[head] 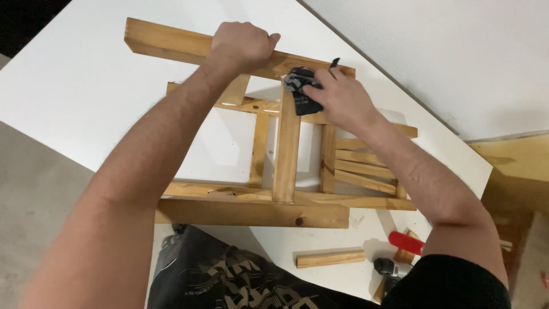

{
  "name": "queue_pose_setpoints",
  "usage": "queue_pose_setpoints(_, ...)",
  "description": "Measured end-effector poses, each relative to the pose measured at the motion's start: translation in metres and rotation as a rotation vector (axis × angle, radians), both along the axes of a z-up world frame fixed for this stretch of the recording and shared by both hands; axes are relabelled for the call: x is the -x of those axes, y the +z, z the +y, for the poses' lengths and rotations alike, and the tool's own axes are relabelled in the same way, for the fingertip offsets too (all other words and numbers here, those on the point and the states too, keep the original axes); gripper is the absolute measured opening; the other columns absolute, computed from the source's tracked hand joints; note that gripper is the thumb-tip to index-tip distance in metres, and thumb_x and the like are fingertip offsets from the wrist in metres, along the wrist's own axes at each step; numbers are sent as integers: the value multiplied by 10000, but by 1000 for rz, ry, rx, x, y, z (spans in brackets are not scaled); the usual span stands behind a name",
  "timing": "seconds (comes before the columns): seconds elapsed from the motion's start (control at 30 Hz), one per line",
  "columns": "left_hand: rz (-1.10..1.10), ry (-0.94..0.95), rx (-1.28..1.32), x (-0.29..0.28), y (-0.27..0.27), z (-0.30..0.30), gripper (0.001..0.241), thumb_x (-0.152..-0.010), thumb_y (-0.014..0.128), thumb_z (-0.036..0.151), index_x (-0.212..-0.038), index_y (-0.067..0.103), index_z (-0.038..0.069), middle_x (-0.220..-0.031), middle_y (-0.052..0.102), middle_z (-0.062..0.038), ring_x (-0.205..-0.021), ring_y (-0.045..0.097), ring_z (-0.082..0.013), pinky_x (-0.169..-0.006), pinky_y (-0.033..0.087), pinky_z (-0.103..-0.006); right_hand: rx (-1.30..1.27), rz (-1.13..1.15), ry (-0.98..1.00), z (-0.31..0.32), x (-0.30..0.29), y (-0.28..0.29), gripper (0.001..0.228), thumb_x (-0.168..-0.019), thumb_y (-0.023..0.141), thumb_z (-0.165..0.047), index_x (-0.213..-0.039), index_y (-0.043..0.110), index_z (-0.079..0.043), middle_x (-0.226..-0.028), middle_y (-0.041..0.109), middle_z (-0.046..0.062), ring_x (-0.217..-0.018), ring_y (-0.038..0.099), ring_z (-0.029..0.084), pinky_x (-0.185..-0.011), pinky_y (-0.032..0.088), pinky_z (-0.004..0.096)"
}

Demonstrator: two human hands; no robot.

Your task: Assembling a wooden stool using wood glue and a pneumatic nail gun

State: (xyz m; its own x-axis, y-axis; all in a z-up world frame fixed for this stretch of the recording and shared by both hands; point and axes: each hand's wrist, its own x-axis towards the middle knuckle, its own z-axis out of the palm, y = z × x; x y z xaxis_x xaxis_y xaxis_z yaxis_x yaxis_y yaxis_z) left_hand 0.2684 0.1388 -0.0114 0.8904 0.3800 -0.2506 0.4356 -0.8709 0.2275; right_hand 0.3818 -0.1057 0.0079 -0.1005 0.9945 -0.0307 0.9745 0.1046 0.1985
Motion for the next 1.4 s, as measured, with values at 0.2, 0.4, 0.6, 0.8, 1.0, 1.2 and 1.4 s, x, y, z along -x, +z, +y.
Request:
queue_pose_setpoints(0.2,-46,3,9,-4,-6,2,670,-1135,199,451,-1062,758,89,-1052,758,-130,-967,695,-378,-788,503,-521,-162,-21,-165,-15,3,-9,563,-657,788,-183,-1213,705,-212,-1073,507,85,-940,593,320,-397,455,456)
queue_pose_setpoints(0.4,27,-9,-21,3,1,-4,730,-1166,176,484,-979,769,102,-964,762,-110,-896,698,-366,-751,500,-490,-214,146,-207,-35,-6,-48,530,-720,809,-162,-1230,665,-170,-1109,483,147,-898,568,391,-435,480,526)
queue_pose_setpoints(0.6,3,23,-76,-2,-4,-2,685,-1164,202,495,-1054,765,121,-978,761,-130,-891,707,-388,-745,511,-510,-835,317,-165,-46,-4,-129,360,-931,645,-72,-1251,571,78,-1165,482,296,-1037,566,456,-844,552,493)
queue_pose_setpoints(0.8,13,13,-103,-6,-7,-4,703,-1175,185,483,-1033,766,113,-952,760,-139,-884,696,-398,-747,502,-512,-803,346,-182,-23,-14,-199,348,-802,729,-18,-1110,595,72,-1058,472,224,-885,513,417,-682,480,501)
queue_pose_setpoints(1.0,31,77,-62,-6,-4,-3,682,-1158,179,490,-1024,737,120,-929,742,-126,-864,668,-384,-735,478,-496,-926,579,-127,-27,-3,-174,342,-862,655,44,-1180,549,110,-1114,451,266,-988,528,413,-846,538,465)
queue_pose_setpoints(1.2,5,28,-82,-3,-12,-5,656,-1163,189,496,-1124,729,125,-1043,751,-155,-967,681,-418,-780,494,-543,-799,588,-115,-30,-1,-179,362,-759,620,68,-1121,608,89,-1036,483,231,-886,532,412,-750,501,474)
queue_pose_setpoints(1.4,-70,57,-66,-6,-13,0,666,-1156,209,500,-1012,734,117,-962,752,-136,-886,677,-402,-751,481,-511,-587,398,-20,-82,-11,-101,387,-805,688,-45,-1189,653,-12,-1044,570,183,-899,602,334,-701,570,429)
